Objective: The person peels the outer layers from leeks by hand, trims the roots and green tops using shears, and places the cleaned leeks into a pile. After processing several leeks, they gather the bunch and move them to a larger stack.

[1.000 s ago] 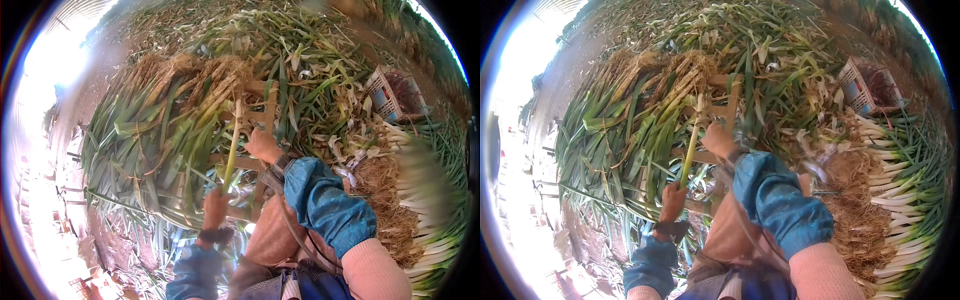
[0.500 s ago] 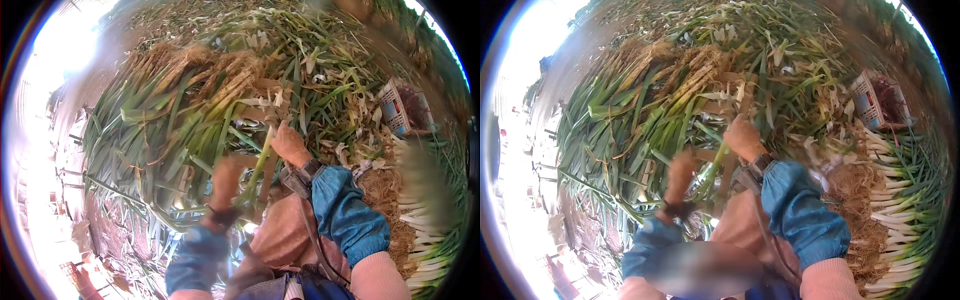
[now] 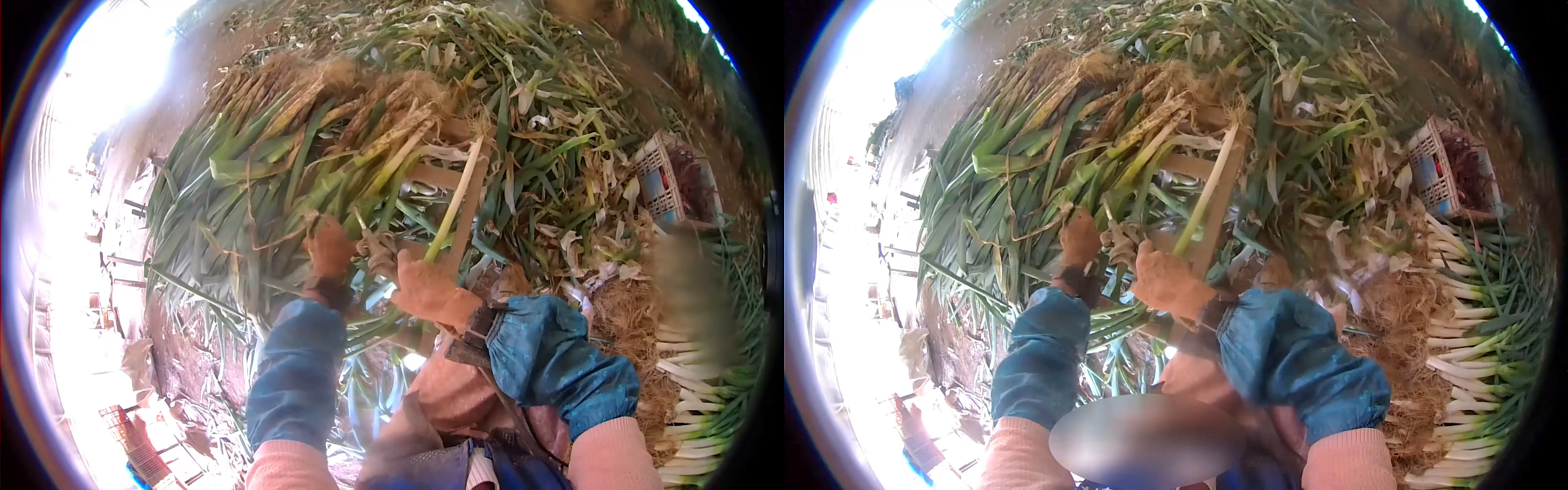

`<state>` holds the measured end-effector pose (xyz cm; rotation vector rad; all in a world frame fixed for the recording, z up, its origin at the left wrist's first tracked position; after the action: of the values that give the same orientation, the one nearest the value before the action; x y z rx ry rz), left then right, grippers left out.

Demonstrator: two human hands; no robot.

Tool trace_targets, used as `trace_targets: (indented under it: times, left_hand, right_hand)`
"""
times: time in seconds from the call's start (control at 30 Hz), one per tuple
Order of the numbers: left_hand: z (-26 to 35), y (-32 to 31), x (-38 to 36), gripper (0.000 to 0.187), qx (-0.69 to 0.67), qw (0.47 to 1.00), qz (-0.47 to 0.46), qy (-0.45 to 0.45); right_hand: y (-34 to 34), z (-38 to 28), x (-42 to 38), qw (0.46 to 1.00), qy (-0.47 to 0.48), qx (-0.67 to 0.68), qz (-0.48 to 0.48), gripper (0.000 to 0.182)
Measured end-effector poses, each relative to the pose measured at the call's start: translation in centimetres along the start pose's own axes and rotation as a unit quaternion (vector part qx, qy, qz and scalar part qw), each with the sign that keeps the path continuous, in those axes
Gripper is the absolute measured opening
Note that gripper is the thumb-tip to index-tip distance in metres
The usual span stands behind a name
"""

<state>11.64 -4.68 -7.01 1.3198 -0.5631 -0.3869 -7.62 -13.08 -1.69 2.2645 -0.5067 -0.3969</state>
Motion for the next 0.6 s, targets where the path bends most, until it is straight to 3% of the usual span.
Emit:
trace_targets:
  times: [0.23,0.27,0.3,0.33,0.37,0.47,0.6]
  left_hand:
    - [3.2,-0.5,-2.8,0.048,-0.092,0.991,-0.07,0.061]
    - [2.9,-0.7,-2.8,0.045,-0.284,0.948,-0.103,0.096]
    - [2.1,-0.9,-2.5,0.042,-0.464,0.867,-0.132,0.127]
    - [1.9,-0.7,-2.3,0.039,-0.625,0.75,-0.156,0.153]
    - [1.5,-1.0,-2.2,0.035,-0.632,0.723,-0.193,0.203]
    - [1.1,-2.0,-2.0,0.037,-0.667,0.684,-0.189,0.226]
    - [1.3,-2.2,-2.2,0.038,-0.68,0.662,-0.198,0.245]
  right_hand:
    - [2.8,2.0,-0.2,0.997,-0.055,0.007,0.049,0.046]
    - [3.4,1.7,-0.8,0.998,-0.05,0.006,0.047,0.047]
    - [3.6,1.6,-1.6,0.998,-0.051,0.011,0.035,0.047]
    - [3.7,1.5,-2.6,0.998,-0.052,0.016,0.022,0.047]
    - [3.5,1.5,-3.4,0.998,-0.051,0.021,0.006,0.047]
    - [3.2,1.4,-4.4,0.999,-0.046,0.006,-0.011,0.045]
    - [2.0,2.8,-3.0,0.998,-0.03,0.02,0.043,0.047]
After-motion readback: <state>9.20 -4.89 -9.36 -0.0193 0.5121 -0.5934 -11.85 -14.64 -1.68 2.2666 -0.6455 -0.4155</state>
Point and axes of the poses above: each hand's wrist, its own x-axis towards the middle knuckle, its own y-axis out of the back of the hand, z = x × y, the point moved 4 cm from there along x, towards the middle knuckle, and after that the axes turned 13 degrees about z, right-handed, at the moved point
